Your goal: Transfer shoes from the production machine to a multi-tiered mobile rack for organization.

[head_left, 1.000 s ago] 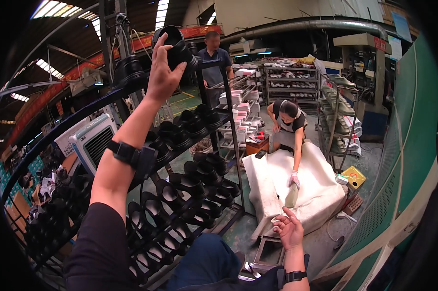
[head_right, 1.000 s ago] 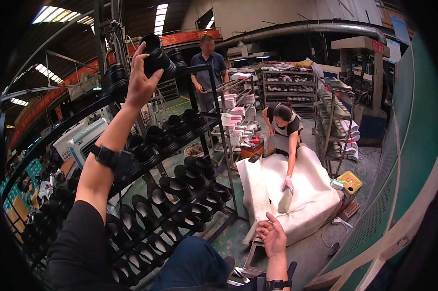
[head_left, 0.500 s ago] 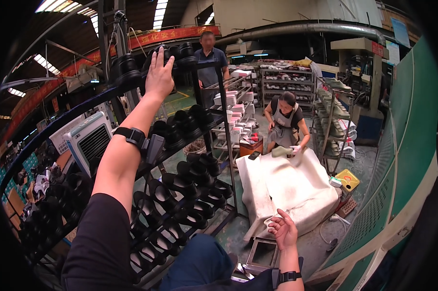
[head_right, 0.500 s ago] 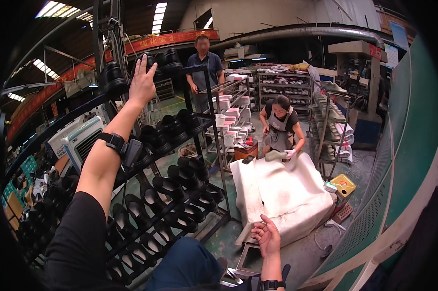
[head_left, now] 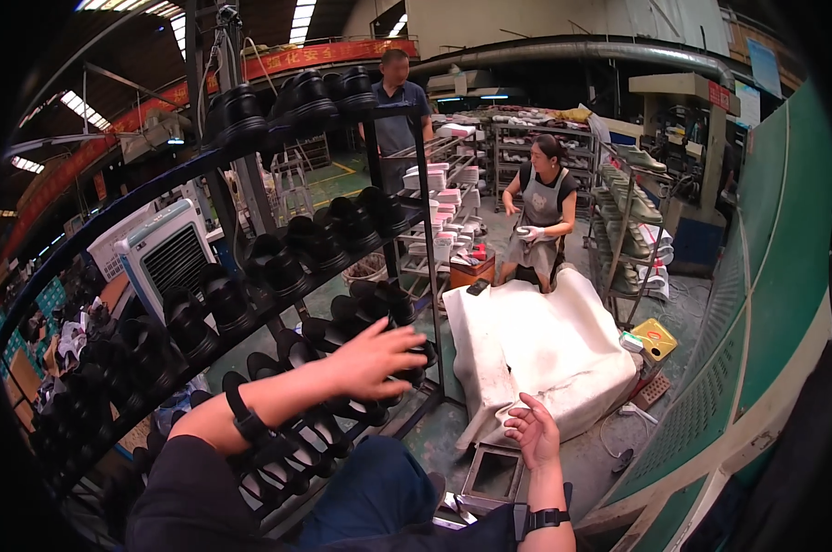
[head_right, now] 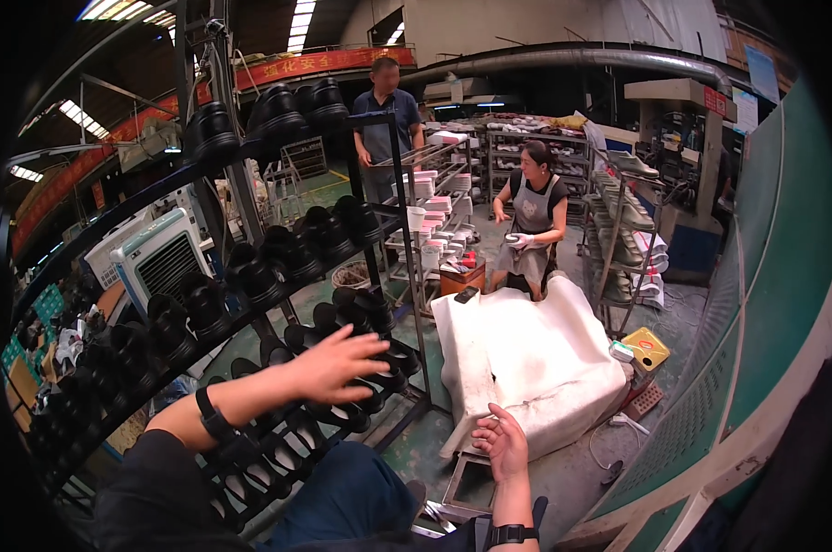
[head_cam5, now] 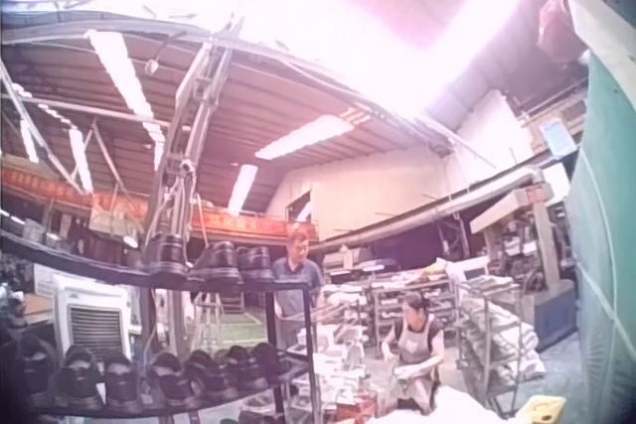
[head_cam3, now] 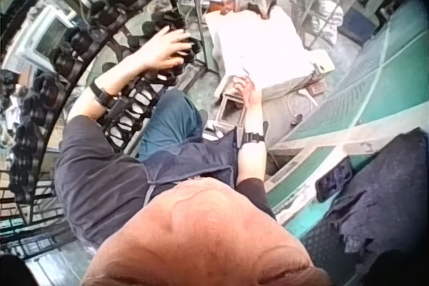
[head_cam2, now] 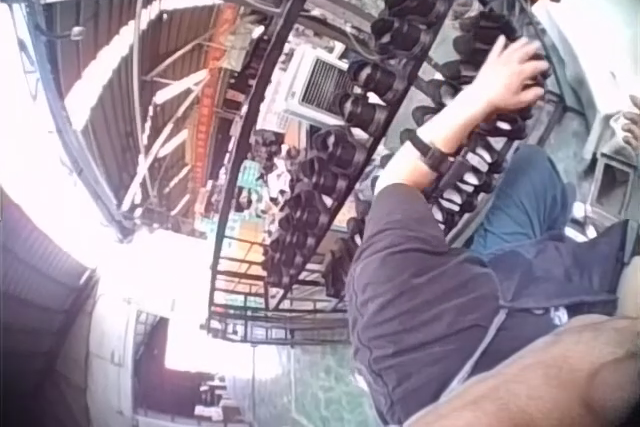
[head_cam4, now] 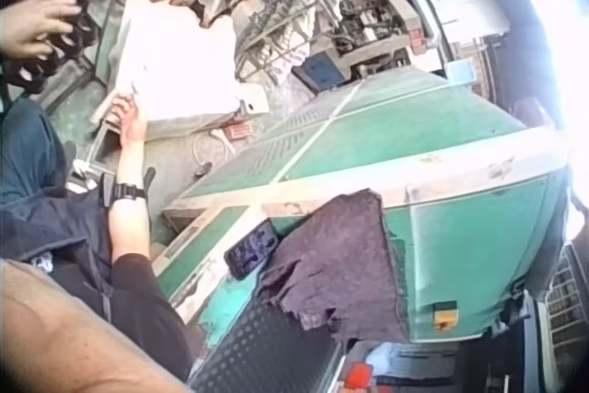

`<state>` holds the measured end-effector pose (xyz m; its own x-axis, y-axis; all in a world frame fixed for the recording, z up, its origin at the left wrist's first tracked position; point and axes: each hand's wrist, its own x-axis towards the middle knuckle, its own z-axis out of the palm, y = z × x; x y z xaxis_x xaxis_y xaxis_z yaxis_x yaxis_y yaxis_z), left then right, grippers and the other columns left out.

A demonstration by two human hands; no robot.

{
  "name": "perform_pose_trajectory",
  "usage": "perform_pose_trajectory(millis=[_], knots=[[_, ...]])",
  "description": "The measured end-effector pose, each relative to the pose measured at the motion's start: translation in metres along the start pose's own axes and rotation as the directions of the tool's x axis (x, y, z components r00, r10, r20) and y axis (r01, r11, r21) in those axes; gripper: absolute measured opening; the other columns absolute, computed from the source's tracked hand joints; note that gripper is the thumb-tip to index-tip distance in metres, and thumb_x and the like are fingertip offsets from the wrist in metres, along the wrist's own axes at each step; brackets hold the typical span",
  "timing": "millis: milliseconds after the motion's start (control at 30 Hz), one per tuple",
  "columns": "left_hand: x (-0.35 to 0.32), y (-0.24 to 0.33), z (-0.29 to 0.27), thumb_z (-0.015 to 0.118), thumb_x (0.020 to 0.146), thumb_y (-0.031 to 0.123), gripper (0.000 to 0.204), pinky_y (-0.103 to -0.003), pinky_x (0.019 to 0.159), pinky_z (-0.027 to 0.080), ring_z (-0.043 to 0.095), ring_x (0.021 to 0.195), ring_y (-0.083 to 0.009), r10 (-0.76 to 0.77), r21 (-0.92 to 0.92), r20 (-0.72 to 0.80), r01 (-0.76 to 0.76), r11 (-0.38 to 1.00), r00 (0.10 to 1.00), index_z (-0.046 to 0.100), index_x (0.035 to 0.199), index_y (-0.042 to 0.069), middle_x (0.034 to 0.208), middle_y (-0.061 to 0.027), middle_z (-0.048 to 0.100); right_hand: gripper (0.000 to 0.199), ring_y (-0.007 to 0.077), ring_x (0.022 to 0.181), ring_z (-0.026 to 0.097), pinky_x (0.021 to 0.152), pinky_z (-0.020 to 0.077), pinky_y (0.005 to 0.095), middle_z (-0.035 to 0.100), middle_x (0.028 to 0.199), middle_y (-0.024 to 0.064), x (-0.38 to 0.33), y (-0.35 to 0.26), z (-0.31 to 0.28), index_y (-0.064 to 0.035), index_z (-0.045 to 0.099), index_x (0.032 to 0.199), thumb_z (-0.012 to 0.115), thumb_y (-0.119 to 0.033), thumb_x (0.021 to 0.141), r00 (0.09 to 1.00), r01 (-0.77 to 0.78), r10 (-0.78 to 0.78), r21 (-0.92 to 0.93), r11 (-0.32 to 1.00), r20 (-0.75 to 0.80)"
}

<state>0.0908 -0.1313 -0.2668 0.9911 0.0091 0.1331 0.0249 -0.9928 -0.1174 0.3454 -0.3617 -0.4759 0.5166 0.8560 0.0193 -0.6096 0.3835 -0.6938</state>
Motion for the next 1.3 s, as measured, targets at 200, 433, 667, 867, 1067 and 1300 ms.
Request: perform_pose_trajectory(millis=[200, 433, 667, 867, 1067, 1300], knots=[[-0.069, 0.086, 0.126, 0.063, 0.088, 0.038, 0.035, -0.041, 0.104, 0.043, 0.056, 0.121, -0.0275, 0.024, -0.272, 0.134, 0.013, 0.962, 0.991, 0.071, 0.109, 0.01, 0.126, -0.0094, 0.063, 0.049, 0.024, 0.083, 0.068, 0.069, 0.0562, 0.034, 0.067, 0.099, 0.014, 0.0, -0.001, -0.002, 0.0015, 0.048, 0.137, 0.051, -0.025, 0.096, 0.998, -0.048, 0.046, -0.047, 0.998, -0.038], [-0.075, 0.098, 0.143, 0.064, 0.084, 0.031, 0.027, -0.038, 0.096, 0.046, 0.063, 0.101, -0.0235, -0.192, -0.397, -0.138, 0.123, 0.909, 0.972, 0.073, 0.095, 0.009, 0.1, -0.0048, 0.069, 0.048, 0.0223, 0.082, 0.068, 0.068, 0.056, 0.0322, 0.067, 0.099, 0.0134, 0.0, -0.001, -0.01, 0.0015, 0.049, 0.136, 0.051, -0.024, 0.096, 0.994, -0.089, 0.079, -0.123, 0.988, -0.078], [-0.086, 0.08, 0.149, 0.064, 0.081, 0.025, 0.023, -0.039, 0.092, 0.049, 0.066, 0.101, -0.0253, -0.316, -0.492, -0.165, 0.2, 0.847, 0.934, 0.073, 0.093, 0.008, 0.101, -0.007, 0.072, 0.049, 0.0222, 0.083, 0.068, 0.069, 0.0559, 0.0316, 0.067, 0.099, 0.0131, -0.003, 0.005, 0.008, 0.0012, 0.049, 0.137, 0.053, -0.025, 0.096, 0.996, -0.072, 0.063, -0.156, 0.985, -0.057], [-0.064, 0.095, 0.148, 0.064, 0.08, 0.028, 0.024, -0.041, 0.091, 0.049, 0.066, 0.101, -0.0276, -0.362, -0.518, -0.058, 0.282, 0.807, 0.93, 0.074, 0.092, 0.009, 0.097, -0.0093, 0.072, 0.042, 0.0161, 0.083, 0.068, 0.07, 0.0543, 0.027, 0.067, 0.1, 0.0096, -0.006, -0.004, 0.061, -0.0029, 0.056, 0.132, 0.055, -0.025, 0.097, 0.997, -0.082, 0.074, -0.299, 0.951, -0.039], [-0.08, 0.093, 0.146, 0.065, 0.078, 0.014, 0.02, -0.04, 0.089, 0.05, 0.065, 0.098, -0.0319, -0.344, -0.512, -0.109, 0.244, 0.824, 0.932, 0.071, 0.094, 0.005, 0.099, -0.0129, 0.07, 0.045, 0.0173, 0.077, 0.07, 0.063, 0.0561, 0.0307, 0.07, 0.096, 0.0099, 0.013, -0.101, 0.227, 0.0004, 0.061, 0.123, 0.065, -0.026, 0.087, 0.885, 0.256, 0.196, -0.793, 0.553, 0.422], [-0.086, 0.097, 0.155, 0.06, 0.08, 0.006, 0.025, -0.041, 0.1, 0.045, 0.061, 0.109, -0.0334, -0.287, -0.586, -0.135, 0.157, 0.795, 0.948, 0.067, 0.103, -0.001, 0.11, -0.0153, 0.067, 0.061, 0.0259, 0.103, 0.066, 0.091, 0.0495, 0.0362, 0.069, 0.111, 0.0148, -0.181, -0.299, 0.241, -0.0098, 0.061, 0.133, 0.066, -0.049, 0.087, 0.875, 0.23, 0.46, -0.965, -0.124, 0.149]])
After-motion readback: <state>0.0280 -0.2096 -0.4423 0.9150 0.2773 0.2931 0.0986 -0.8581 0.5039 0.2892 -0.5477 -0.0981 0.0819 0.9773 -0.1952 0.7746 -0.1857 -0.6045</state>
